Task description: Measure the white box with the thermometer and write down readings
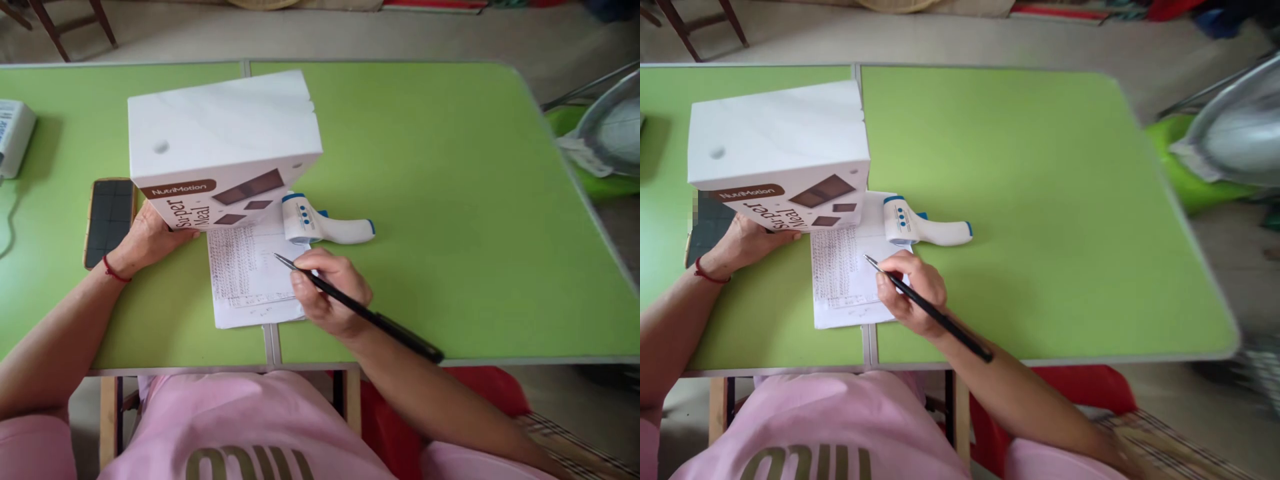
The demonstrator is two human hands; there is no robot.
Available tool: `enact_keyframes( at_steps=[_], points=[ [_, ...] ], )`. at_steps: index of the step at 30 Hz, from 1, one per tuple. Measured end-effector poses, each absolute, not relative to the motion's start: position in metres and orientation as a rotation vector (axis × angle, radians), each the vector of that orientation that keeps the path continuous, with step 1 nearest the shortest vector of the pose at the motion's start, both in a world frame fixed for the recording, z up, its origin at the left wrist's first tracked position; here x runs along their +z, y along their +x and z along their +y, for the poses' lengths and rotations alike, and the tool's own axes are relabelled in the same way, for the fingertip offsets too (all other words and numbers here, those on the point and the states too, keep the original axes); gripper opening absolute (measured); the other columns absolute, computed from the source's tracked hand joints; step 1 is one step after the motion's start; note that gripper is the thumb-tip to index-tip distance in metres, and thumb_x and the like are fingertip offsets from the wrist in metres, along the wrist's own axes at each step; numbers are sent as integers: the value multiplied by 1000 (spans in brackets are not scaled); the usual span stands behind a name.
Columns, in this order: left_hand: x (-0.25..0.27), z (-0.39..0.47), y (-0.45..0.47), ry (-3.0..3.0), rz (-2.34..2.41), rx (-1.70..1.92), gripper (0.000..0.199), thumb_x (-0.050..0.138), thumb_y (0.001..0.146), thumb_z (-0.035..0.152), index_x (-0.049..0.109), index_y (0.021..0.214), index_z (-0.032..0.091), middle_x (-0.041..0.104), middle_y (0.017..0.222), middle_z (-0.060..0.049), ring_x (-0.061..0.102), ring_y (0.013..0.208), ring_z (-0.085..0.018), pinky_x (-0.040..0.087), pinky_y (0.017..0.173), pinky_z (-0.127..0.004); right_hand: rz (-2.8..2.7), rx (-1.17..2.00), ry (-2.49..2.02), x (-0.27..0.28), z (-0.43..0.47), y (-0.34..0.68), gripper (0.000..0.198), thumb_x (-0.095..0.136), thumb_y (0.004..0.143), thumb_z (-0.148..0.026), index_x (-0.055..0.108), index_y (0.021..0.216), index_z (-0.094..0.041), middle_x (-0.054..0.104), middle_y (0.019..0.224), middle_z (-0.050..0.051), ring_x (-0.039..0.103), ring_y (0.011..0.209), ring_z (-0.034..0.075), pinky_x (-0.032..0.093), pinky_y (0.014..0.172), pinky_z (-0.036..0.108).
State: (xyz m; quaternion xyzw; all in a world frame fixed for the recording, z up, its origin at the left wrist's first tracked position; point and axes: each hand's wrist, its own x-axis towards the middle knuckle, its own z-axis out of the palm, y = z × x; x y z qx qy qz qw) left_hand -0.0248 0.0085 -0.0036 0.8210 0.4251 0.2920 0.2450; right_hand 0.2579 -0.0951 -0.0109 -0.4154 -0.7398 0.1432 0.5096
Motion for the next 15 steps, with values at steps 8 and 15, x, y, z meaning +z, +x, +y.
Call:
enact_keyframes(
  at_steps=[8,15],
  points=[
    [13,4,-20,1990,1070,899,41,79,76,46,71,105,19,70,114,-10,63,113,-30,49,104,-45,-2386,113,-1082,-11,-84,273,35,38,96,-3,64,115,-17,66,92,9,66,82,19,57,69,31],
    [15,-1,-21,1743,1151,975,49,84,70,45,69,109,18,74,110,-10,67,104,-29,55,95,-45,-2444,241,-1181,-4,-82,280,46,41,88,0,69,120,-16,66,88,10,62,71,19,55,57,31]
  ],
)
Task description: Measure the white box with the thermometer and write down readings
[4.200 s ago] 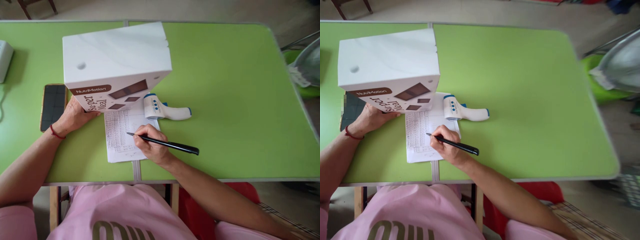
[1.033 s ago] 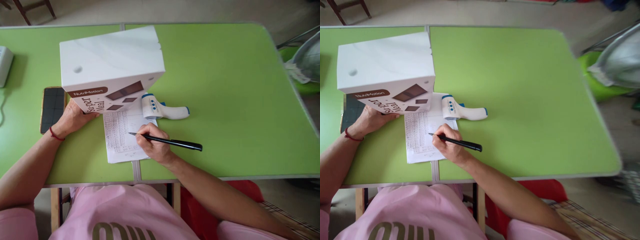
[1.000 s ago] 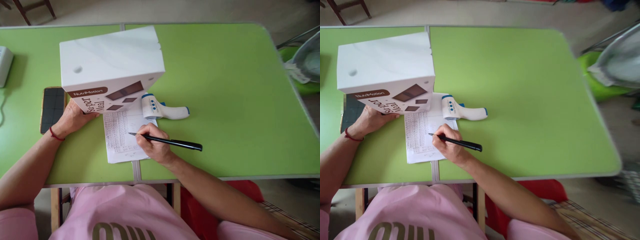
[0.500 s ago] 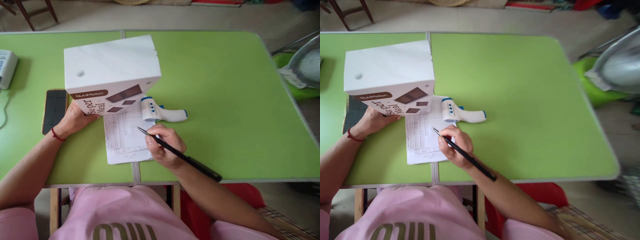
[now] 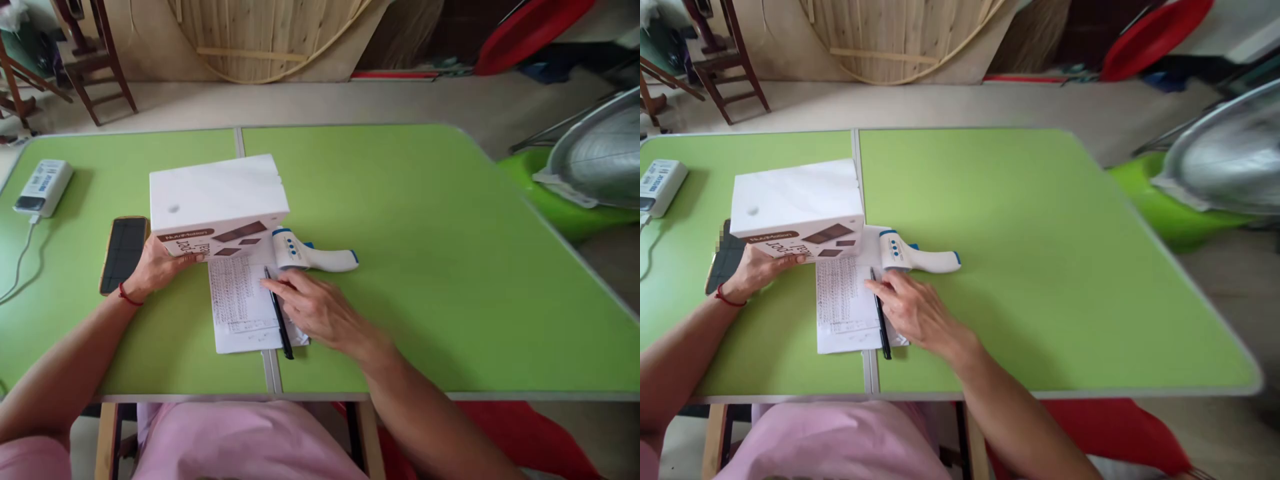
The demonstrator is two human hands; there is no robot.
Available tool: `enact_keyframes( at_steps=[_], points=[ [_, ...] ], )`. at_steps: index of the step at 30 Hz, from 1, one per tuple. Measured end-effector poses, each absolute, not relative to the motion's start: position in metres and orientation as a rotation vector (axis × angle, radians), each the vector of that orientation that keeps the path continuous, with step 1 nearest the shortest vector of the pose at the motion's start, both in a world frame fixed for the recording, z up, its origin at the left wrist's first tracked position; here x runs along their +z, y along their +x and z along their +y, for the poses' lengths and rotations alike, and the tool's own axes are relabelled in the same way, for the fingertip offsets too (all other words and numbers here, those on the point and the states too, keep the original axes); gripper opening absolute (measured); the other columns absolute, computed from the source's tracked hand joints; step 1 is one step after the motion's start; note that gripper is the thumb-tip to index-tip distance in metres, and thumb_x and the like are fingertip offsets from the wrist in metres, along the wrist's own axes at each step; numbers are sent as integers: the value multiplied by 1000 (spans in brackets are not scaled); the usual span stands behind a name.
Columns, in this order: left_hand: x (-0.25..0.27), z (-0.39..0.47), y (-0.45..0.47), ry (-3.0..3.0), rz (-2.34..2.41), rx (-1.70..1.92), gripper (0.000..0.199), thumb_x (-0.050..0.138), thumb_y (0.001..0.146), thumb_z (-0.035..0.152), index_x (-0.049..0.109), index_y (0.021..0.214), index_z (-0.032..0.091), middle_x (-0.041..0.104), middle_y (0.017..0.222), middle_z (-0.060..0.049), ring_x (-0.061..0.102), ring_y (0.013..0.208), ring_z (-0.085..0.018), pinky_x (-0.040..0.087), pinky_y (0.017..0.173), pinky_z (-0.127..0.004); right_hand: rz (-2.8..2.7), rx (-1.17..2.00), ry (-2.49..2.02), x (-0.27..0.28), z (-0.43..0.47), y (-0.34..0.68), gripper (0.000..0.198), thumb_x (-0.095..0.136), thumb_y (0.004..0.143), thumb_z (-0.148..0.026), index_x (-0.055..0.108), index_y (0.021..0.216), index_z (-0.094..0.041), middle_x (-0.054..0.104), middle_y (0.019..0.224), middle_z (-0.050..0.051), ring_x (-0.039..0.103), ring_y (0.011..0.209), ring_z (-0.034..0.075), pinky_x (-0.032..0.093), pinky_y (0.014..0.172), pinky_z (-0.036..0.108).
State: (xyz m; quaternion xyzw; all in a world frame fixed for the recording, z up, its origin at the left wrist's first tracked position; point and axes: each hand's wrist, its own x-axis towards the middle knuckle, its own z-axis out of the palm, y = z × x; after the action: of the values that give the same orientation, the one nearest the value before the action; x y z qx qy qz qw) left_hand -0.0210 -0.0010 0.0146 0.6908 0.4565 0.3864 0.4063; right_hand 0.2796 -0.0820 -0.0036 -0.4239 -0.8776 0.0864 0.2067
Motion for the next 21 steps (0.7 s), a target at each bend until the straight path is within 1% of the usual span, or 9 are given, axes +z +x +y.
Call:
enact_keyframes(
  at_steps=[3,5,7,10,13,15,17,19,21],
  points=[
    [26,-6,-19,1630,1210,1030,64,90,63,39,63,117,17,72,115,-12,66,109,-32,54,96,-48,-2414,189,-1140,1,-79,278,39,46,87,-4,69,117,-14,70,91,10,65,74,20,58,64,34],
    [39,-9,-16,1548,1178,1028,72,91,61,35,59,123,17,70,119,-13,66,110,-33,56,93,-47,-2429,137,-1134,4,-79,276,34,48,86,-6,69,111,-14,72,91,11,67,75,21,58,65,35],
    [55,-14,-14,1467,1078,976,65,88,67,34,60,123,16,71,119,-13,67,109,-33,57,92,-45,-2468,96,-1129,5,-78,274,30,50,85,-6,69,107,-12,72,91,11,68,75,22,58,63,35],
    [70,-24,-12,1335,921,904,52,82,76,35,63,121,16,71,119,-12,67,112,-33,56,93,-44,-2472,62,-1092,6,-78,273,27,50,84,-4,68,102,-13,72,87,10,69,73,21,57,61,34],
    [70,-41,-12,1227,927,872,51,80,78,35,63,122,16,72,118,-13,67,113,-34,57,91,-43,-2387,39,-1059,9,-77,276,21,51,83,-3,65,87,-17,70,77,6,66,66,19,55,59,32],
    [61,-53,-11,1153,963,889,55,81,76,36,62,124,17,72,119,-13,66,115,-36,57,91,-44,-2293,-8,-1106,11,-76,280,18,52,82,-4,64,85,-18,69,75,6,66,66,20,56,60,33],
    [51,-64,-8,1088,970,909,53,80,78,39,63,123,17,71,121,-13,64,117,-36,56,91,-43,-2213,-85,-1240,13,-73,286,22,52,82,-4,64,96,-17,70,86,10,68,77,24,58,66,37],
    [42,-71,-5,1054,989,912,56,81,76,40,62,123,17,71,120,-12,65,116,-35,56,91,-42,-2213,-148,-1398,11,-70,293,37,50,81,-4,60,115,-14,69,102,17,67,93,31,58,77,46],
    [39,-76,-2,1047,1036,906,58,83,73,43,62,120,17,72,117,-12,66,111,-34,56,88,-41,-2283,-160,-1486,6,-66,301,52,49,79,-5,52,131,-13,65,115,22,63,107,37,54,85,56]
  ],
)
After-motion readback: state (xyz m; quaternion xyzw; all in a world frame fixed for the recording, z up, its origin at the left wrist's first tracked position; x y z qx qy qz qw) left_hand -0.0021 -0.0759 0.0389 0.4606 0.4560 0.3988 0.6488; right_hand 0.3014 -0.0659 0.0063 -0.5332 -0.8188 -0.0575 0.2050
